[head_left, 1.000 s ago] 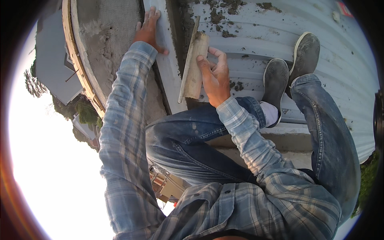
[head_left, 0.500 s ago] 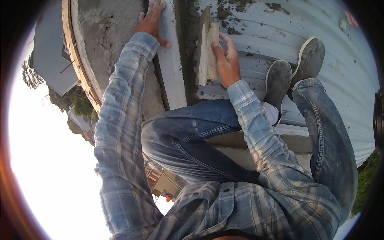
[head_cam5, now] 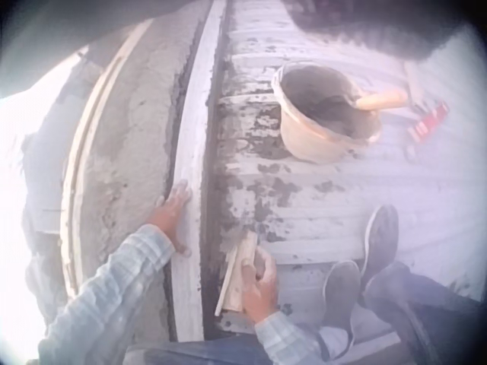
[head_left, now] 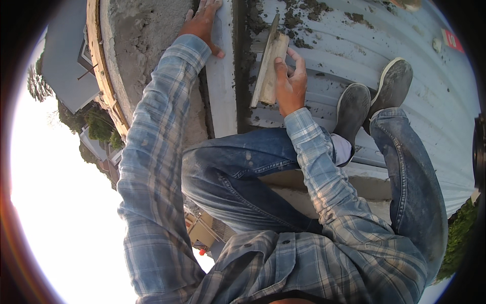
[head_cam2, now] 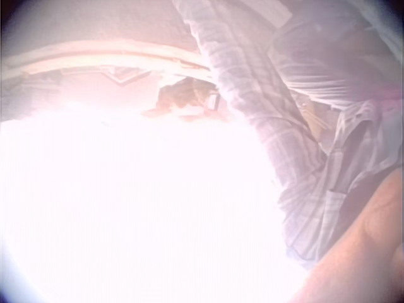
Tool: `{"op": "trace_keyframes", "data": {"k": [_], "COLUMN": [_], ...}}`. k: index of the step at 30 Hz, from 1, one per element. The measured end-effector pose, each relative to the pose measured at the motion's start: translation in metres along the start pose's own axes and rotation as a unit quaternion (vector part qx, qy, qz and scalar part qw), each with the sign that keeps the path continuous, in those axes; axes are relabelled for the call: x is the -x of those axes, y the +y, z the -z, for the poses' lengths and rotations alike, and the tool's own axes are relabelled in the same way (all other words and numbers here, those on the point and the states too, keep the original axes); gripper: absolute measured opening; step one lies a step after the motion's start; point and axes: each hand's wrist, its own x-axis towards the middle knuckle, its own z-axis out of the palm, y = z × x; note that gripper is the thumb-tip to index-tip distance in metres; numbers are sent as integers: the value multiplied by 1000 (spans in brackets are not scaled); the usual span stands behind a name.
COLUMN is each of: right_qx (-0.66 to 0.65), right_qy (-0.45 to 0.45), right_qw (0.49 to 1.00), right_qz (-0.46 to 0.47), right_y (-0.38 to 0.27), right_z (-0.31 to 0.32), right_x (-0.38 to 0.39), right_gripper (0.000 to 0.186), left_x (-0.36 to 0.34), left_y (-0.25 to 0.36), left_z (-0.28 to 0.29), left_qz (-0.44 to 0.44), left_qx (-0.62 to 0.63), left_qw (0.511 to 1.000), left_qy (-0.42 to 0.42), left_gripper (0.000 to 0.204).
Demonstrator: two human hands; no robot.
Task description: The person sits on a roof and uses a wooden float to smooth wet concrete along a curved edge. They repeatedly rub the float against the surface, occasionally repositioning their body and handling a bucket nearby.
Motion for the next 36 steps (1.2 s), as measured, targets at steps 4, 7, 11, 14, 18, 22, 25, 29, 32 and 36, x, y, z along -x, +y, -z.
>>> {"op": "trace_keyframes", "data": {"k": [4, 7, 11, 14, 18, 22, 25, 29, 32, 36], "right_qx": [111, 118, 173, 184, 127, 119, 157, 163, 150, 2], "right_qy": [-17, -24, -13, -36, -97, -1, -22, -54, -88, -16], "right_qw": [983, 980, 968, 978, 987, 961, 977, 984, 984, 1000], "right_qz": [147, 160, 180, 90, -5, 248, 140, 49, -31, 4], "right_y": [7, -10, -2, 5, 11, 11, -3, 9, 5, -15], "right_z": [-24, -49, -56, -48, -33, -58, -55, -44, -35, -8], "right_x": [-23, -39, -69, -44, 12, -20, -55, -44, 1, 22], "right_gripper": [49, 47, 46, 45, 45, 49, 46, 47, 54, 52], "left_x": [-3, -6, -14, -12, -8, -9, -16, -12, -10, -8], "left_y": [9, 0, -15, -20, -7, -24, -14, -1, -26, -16], "left_z": [5, -7, -25, -29, -10, -29, -25, -8, -27, -12], "left_qz": [10, 3, -36, -45, -8, -39, -34, 1, -52, -16], "left_qx": [-22, -21, 3, 59, -20, 21, 6, 27, 38, -15], "left_qw": [1000, 1000, 997, 995, 1000, 996, 998, 1000, 996, 999], "left_qy": [-14, 17, 68, 66, 20, 72, 59, 7, 59, 32], "left_gripper": [148, 147, 146, 146, 146, 149, 151, 152, 152, 151]}}
